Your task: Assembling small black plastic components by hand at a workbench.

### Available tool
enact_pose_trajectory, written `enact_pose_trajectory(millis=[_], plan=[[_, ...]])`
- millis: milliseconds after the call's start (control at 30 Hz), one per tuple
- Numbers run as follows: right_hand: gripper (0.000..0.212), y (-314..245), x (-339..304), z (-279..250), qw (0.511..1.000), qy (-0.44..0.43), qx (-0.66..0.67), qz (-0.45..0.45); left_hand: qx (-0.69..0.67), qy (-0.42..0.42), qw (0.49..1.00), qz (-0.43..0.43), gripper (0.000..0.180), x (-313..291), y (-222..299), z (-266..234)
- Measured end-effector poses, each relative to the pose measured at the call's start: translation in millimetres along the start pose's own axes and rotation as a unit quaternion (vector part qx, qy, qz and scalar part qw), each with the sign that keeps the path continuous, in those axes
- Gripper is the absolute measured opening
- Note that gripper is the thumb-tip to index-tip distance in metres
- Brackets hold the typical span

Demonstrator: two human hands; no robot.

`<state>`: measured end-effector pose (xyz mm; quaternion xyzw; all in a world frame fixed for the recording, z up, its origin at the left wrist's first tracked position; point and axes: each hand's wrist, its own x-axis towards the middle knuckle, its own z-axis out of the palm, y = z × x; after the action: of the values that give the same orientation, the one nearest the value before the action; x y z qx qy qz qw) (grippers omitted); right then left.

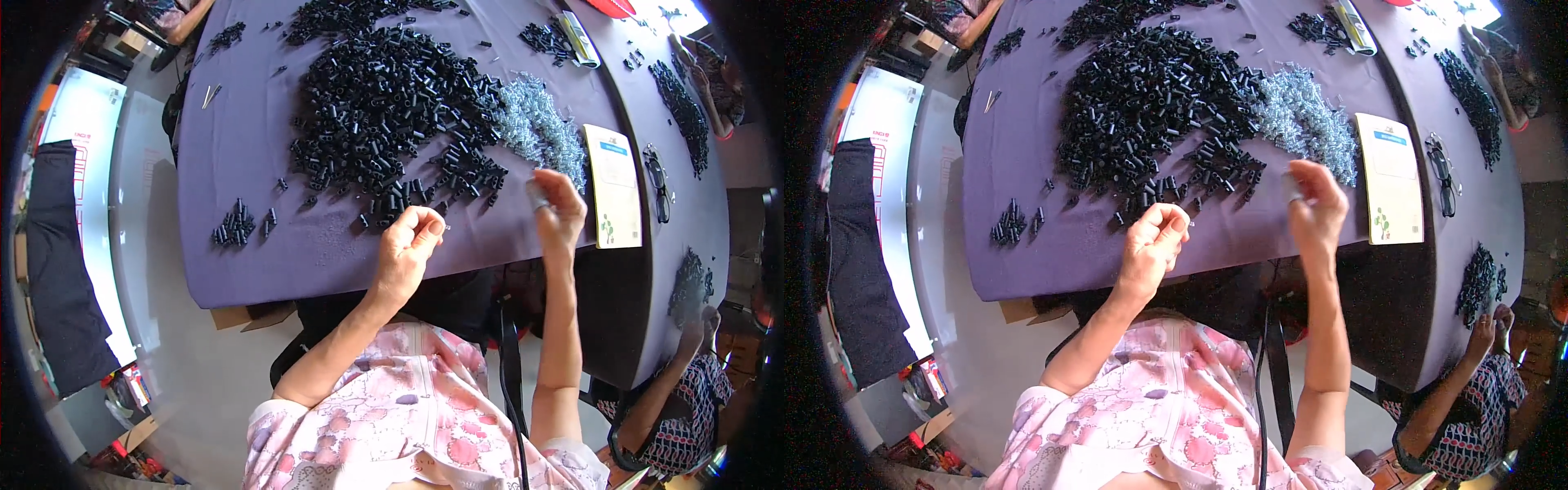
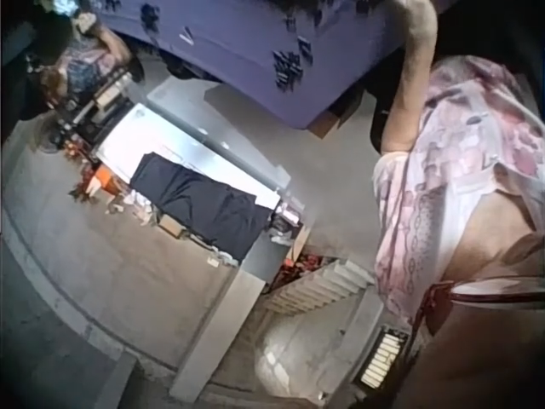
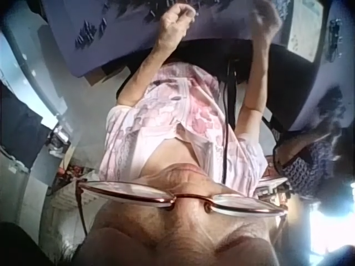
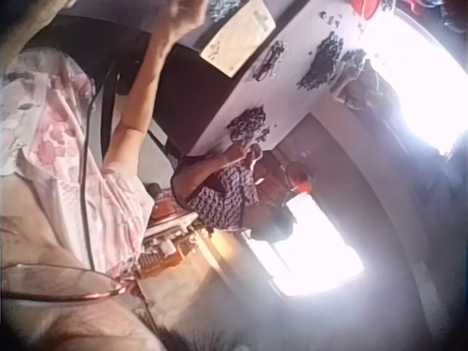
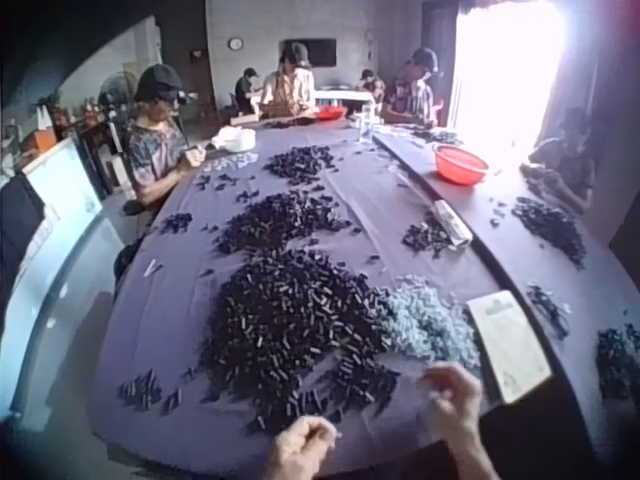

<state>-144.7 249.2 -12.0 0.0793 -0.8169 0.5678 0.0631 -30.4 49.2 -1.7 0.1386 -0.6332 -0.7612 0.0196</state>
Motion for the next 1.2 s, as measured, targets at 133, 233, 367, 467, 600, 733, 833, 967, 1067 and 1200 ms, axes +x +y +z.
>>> enact_pose_trajectory(millis=[133, 233, 367, 467, 600, 733, 833, 967, 1067, 1200], plan=[[0.038, -21, 6, -5, 0.922, 0.066, -0.343, -0.168, -0.092, -0.007, 0.992, -0.082, 0.012, 0, 7, -5], [0.035, -67, -20, 11, 0.967, -0.084, -0.160, -0.179, -0.110, 0.006, 0.989, -0.097, 0.012, -3, 8, -8], [0.036, -76, -51, 44, 0.969, -0.228, 0.011, -0.090, -0.119, -0.008, 0.988, -0.099, 0.011, -5, 6, -9], [0.040, -64, -62, 55, 0.970, -0.228, 0.052, -0.069, -0.135, -0.019, 0.984, -0.117, 0.010, -7, 5, -14], [0.039, -59, -66, 59, 0.965, -0.222, 0.142, 0.011, -0.189, -0.041, 0.974, -0.115, 0.009, -10, 6, -17], [0.029, -59, -65, 54, 0.940, -0.222, 0.230, 0.120, -0.121, -0.064, 0.990, -0.040, 0.014, -14, 10, -24], [0.020, -59, -67, 54, 0.935, -0.228, 0.237, 0.135, -0.107, -0.015, 0.993, -0.050, 0.036, -15, 18, -26], [0.024, -60, -72, 57, 0.926, -0.240, 0.260, 0.131, -0.018, 0.011, 1.000, -0.019, 0.040, -20, 11, -28], [0.019, -59, -73, 58, 0.926, -0.253, 0.263, 0.096, -0.015, 0.018, 1.000, 0.019, 0.034, -23, 8, -28], [0.021, -65, -73, 57, 0.934, -0.248, 0.248, 0.075, -0.026, 0.024, 0.999, 0.006, 0.026, -24, 17, -25]])
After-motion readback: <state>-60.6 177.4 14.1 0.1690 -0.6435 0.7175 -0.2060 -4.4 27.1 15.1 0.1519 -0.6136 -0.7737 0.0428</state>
